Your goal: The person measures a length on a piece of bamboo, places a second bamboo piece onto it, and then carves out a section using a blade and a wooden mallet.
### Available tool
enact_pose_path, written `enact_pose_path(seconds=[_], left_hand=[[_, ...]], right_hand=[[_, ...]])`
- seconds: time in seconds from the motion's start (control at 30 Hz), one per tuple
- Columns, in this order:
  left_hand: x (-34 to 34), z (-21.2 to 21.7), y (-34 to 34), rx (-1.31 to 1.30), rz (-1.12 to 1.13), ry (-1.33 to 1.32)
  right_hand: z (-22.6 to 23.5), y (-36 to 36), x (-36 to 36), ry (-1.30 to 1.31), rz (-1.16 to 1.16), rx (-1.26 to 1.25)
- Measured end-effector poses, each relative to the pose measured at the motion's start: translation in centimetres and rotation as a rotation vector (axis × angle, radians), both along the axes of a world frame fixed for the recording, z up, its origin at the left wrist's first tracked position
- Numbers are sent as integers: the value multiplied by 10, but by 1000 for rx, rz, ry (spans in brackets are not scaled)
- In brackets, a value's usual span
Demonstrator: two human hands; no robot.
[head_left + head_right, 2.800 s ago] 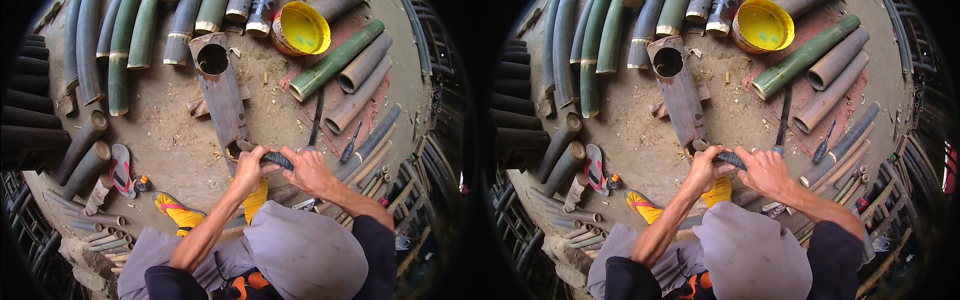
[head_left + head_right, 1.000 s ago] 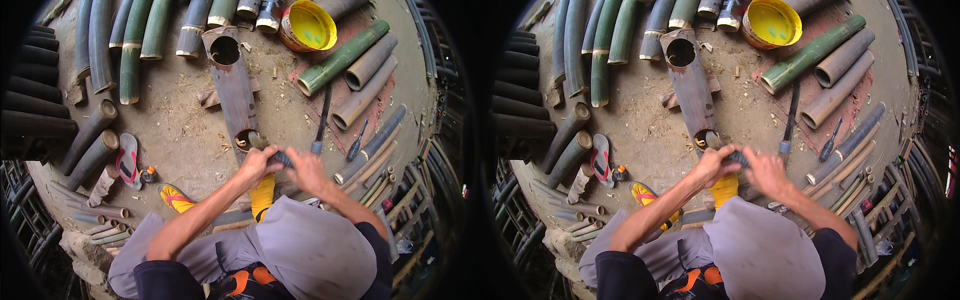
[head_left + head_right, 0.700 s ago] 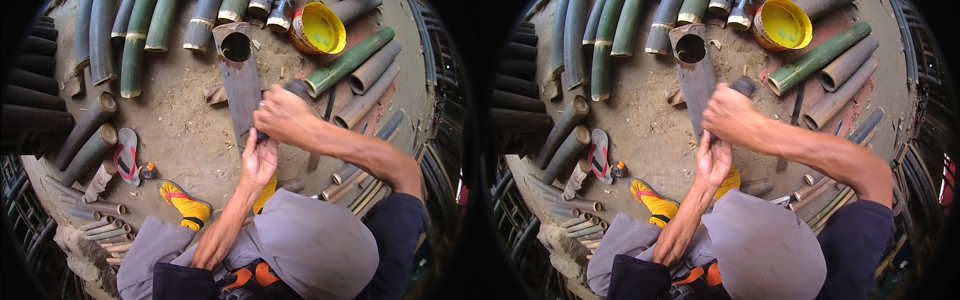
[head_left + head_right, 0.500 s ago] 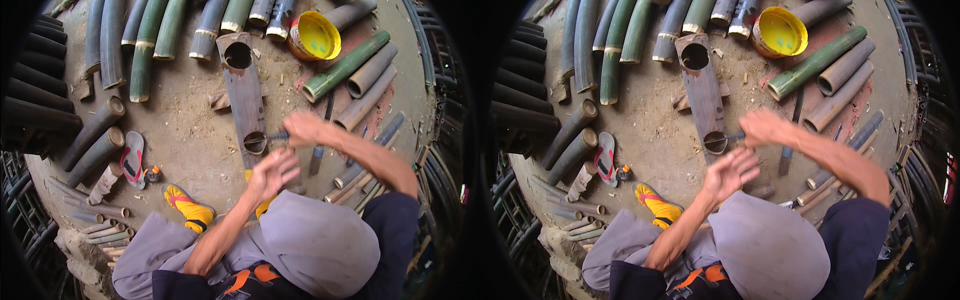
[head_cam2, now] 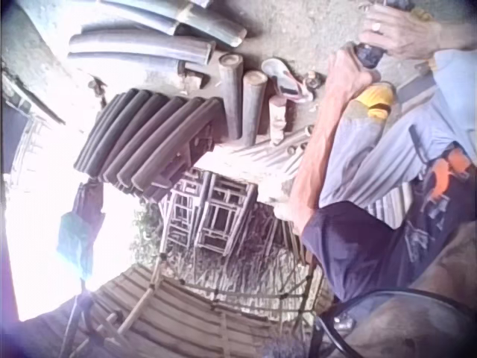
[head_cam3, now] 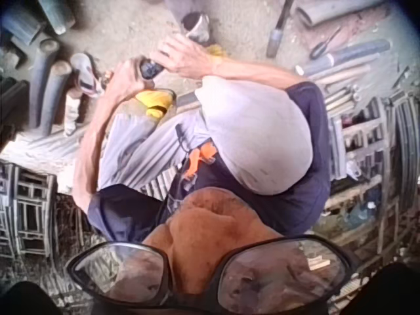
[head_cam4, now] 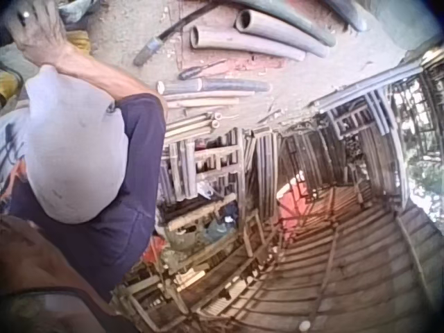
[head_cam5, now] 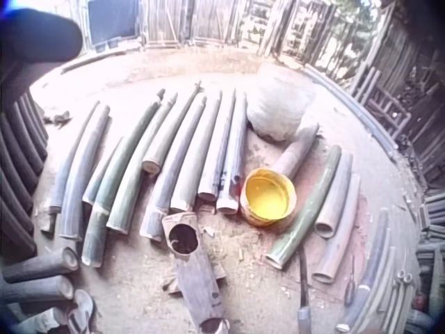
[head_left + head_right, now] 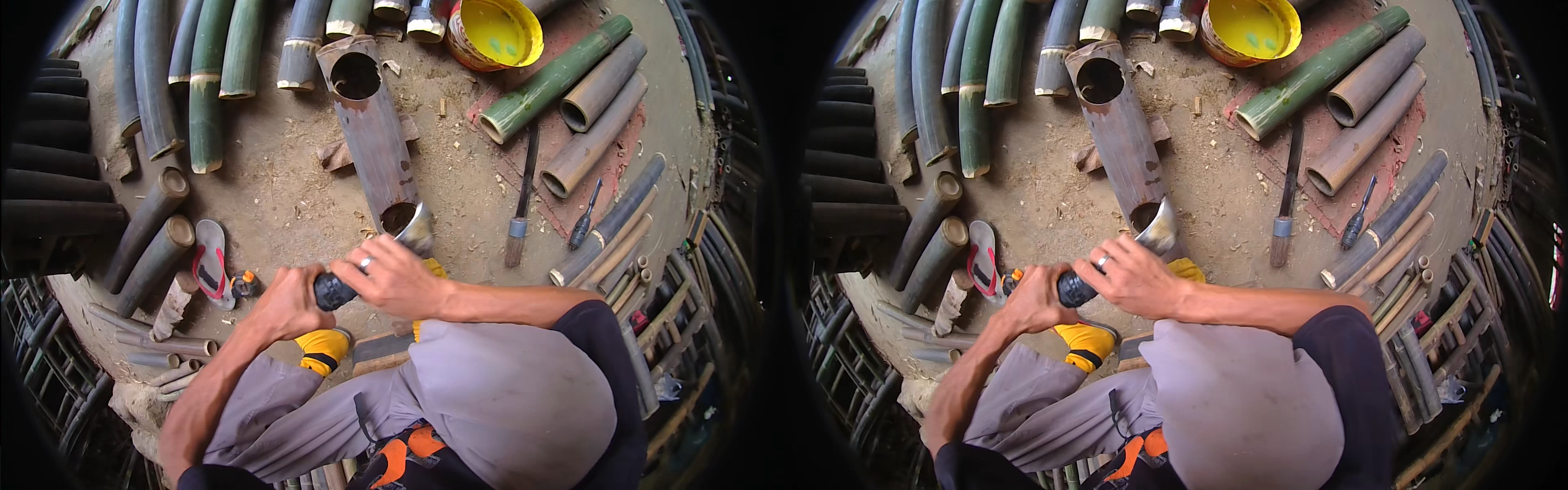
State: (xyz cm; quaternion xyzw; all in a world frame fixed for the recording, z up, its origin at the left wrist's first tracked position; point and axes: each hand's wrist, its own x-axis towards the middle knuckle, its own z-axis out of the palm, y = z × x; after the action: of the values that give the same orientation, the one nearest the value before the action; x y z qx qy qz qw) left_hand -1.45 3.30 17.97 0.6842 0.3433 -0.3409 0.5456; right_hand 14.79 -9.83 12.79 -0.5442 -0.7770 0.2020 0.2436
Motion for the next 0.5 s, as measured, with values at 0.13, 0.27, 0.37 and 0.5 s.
enact_pose_path(seconds=[0.13, 0.27, 0.37, 0.5], left_hand=[[9, -3, 20, 503, -428, -244], [26, -27, 62, 529, -512, -265], [9, -46, 48, 316, -283, -125], [-14, -45, -20, 123, 124, 71]], right_hand=[[-20, 8, -23, 334, -171, -258], [-18, 41, -18, 528, -200, -563], [-20, 41, -7, 395, -38, -661], [-33, 32, 2, 240, 336, -730]])
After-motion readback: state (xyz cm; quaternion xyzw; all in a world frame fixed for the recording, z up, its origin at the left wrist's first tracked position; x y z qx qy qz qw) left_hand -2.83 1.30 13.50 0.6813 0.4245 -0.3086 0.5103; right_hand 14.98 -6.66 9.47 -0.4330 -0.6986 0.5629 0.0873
